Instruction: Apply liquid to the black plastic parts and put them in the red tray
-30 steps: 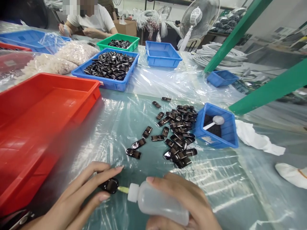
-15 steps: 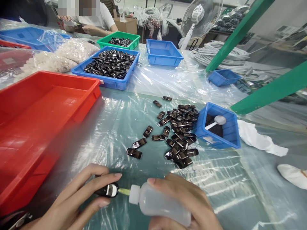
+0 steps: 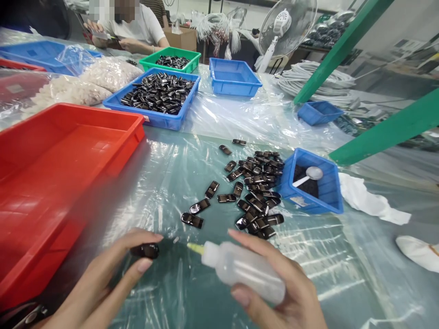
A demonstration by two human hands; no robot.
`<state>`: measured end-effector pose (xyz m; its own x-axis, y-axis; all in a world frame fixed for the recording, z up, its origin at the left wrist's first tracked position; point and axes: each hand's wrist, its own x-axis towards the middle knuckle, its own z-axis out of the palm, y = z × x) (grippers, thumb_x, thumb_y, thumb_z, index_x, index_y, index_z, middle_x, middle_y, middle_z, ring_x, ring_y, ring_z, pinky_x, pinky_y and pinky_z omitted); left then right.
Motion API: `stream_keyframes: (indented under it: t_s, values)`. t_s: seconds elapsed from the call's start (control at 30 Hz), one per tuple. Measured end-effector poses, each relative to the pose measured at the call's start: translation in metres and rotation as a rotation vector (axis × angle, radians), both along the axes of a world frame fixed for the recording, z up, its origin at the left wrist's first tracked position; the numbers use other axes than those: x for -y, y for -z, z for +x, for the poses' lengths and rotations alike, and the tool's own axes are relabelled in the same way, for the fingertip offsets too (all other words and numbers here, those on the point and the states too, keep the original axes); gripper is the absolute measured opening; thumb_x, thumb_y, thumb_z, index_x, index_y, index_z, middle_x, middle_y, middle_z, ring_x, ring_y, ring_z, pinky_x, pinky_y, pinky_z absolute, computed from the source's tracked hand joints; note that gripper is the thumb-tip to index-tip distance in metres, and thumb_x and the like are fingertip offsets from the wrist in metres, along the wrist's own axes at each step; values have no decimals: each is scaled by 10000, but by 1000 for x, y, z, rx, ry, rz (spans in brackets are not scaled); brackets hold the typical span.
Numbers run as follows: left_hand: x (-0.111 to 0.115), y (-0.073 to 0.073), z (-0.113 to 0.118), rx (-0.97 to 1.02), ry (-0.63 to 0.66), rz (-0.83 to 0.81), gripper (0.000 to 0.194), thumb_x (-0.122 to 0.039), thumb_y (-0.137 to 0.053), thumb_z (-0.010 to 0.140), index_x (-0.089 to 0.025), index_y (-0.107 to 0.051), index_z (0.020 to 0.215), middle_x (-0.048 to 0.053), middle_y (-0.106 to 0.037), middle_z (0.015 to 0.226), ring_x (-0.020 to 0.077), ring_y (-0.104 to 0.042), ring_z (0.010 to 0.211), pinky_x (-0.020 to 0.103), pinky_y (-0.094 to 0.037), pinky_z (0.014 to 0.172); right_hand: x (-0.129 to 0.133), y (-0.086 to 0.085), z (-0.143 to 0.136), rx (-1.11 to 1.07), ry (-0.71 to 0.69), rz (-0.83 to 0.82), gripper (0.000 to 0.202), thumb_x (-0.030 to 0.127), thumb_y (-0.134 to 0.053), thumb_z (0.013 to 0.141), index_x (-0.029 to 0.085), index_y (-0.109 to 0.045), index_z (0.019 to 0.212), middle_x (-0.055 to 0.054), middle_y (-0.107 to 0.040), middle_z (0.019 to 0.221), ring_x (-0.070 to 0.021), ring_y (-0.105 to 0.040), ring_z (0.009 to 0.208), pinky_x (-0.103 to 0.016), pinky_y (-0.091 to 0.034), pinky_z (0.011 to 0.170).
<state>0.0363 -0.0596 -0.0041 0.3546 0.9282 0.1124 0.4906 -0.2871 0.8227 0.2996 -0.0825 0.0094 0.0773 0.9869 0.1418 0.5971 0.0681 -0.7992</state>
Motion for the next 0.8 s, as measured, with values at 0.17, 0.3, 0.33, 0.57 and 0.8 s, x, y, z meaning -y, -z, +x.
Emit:
stream_keyframes:
  t_s: [0.17,0.3,0.33,0.57,0.8]
  values:
    - [4,2,2,23,-190,-280,208,-427,-356,1011,-357,-443,1187,-30,-593,1032,136,-588,949,206,-472,824,-20,18,-4,-56,-141,-60,310,340,-638,874,388,-614,1179,1,-710,1193,-210,-681,1070,-295,-584,844]
    - [5,-3,8,118,-278,-400,287,-518,-339,988,-341,-497,1148,-27,-585,952,160,-560,898,238,-447,776,-29,31,-22,-27,-85,-29,299,296,-615,890,311,-560,1183,-43,-667,1173,-212,-649,1065,-294,-591,755]
    - [4,-5,9,138,-263,-396,298,-522,-344,984,-332,-504,1148,-26,-580,915,164,-554,860,238,-445,731,-28,32,-25,14,-41,56,336,276,-631,879,288,-532,1200,-60,-644,1160,-217,-637,1052,-302,-584,742]
    - [2,-3,8,153,-210,-376,294,-470,-351,994,-302,-479,1199,1,-590,1034,177,-550,945,276,-424,876,-8,30,-41,474,-412,592,226,109,-473,944,217,-639,1053,-38,-696,898,-196,-670,841,-313,-531,744]
    - [6,4,4,151,-22,-106,246,-365,-348,1020,-309,-484,1217,4,-662,1036,194,-628,1052,254,-524,765,-30,33,-88,590,-457,389,350,-35,-340,907,63,-674,946,-188,-700,857,-314,-671,777,-440,-567,626]
